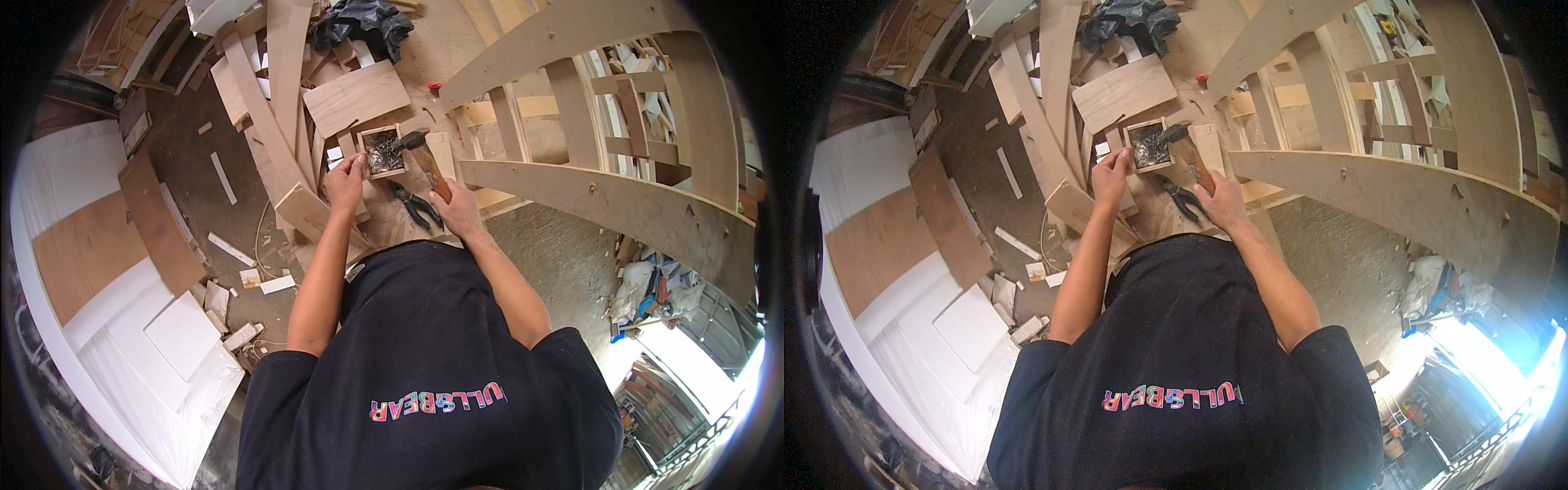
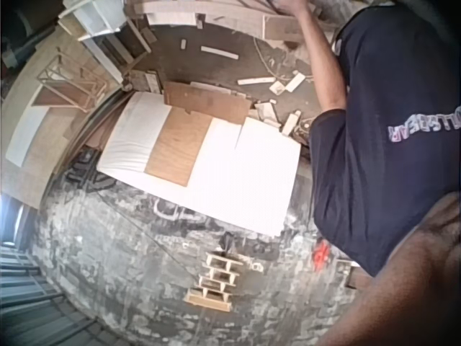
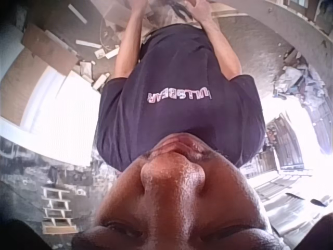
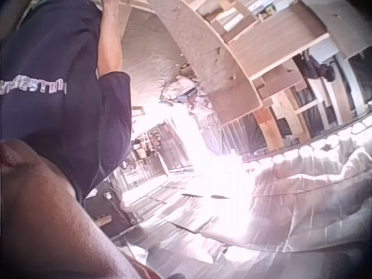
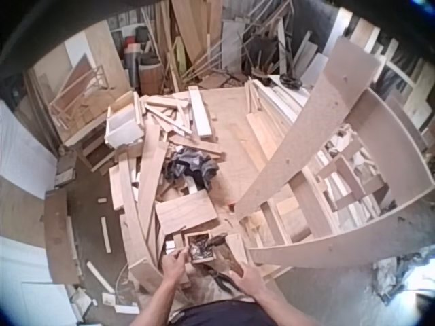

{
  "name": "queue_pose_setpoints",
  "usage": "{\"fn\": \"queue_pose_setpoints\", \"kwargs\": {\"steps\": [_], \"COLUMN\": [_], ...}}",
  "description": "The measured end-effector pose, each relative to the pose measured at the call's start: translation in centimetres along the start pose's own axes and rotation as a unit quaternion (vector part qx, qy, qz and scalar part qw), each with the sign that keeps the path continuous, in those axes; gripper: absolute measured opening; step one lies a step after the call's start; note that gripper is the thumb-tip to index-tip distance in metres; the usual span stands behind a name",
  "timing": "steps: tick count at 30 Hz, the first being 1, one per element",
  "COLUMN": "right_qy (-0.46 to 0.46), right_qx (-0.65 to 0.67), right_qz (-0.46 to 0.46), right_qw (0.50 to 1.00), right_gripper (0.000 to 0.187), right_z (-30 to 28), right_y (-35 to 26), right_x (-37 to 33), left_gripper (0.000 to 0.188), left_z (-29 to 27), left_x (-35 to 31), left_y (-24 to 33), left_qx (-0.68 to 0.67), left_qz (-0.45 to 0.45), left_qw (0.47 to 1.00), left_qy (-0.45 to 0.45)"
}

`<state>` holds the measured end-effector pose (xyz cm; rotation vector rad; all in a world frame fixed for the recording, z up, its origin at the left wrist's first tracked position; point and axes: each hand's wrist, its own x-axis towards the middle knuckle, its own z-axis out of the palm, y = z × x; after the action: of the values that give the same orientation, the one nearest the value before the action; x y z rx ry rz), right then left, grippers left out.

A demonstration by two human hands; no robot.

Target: The person assembles a wooden chair frame by aligning wooden components and hammering nails into the joints. The person uses a hammer to secure pieces and retrieves nails from a small container on the workbench.

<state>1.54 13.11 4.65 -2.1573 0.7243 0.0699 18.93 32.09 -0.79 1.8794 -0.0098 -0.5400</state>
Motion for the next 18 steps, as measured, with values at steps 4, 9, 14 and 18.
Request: {"fn": "queue_pose_setpoints", "kwargs": {"steps": [4,9,14,18], "right_qy": [-0.005,0.006,-0.002,-0.007], "right_qx": [0.004,0.018,0.013,-0.002], "right_qz": [0.008,0.005,0.019,0.037], "right_qw": [1.000,1.000,1.000,0.999], "right_gripper": [0.036,0.036,0.037,0.038], "right_z": [-0.1,0.1,0.3,0.3], "right_y": [-0.3,-0.5,-0.1,0.3], "right_x": [-0.2,-0.4,-0.7,-0.7], "left_gripper": [0.022,0.019,0.021,0.031], "left_z": [-0.6,-0.2,0.2,0.9], "left_x": [-0.7,-0.7,0.3,0.7], "left_y": [0.0,0.7,1.4,1.0], "left_qx": [0.196,0.313,0.354,0.357], "left_qz": [0.110,0.150,0.167,0.177], "left_qw": [0.974,0.936,0.918,0.916], "left_qy": [-0.026,-0.051,-0.065,-0.054]}}
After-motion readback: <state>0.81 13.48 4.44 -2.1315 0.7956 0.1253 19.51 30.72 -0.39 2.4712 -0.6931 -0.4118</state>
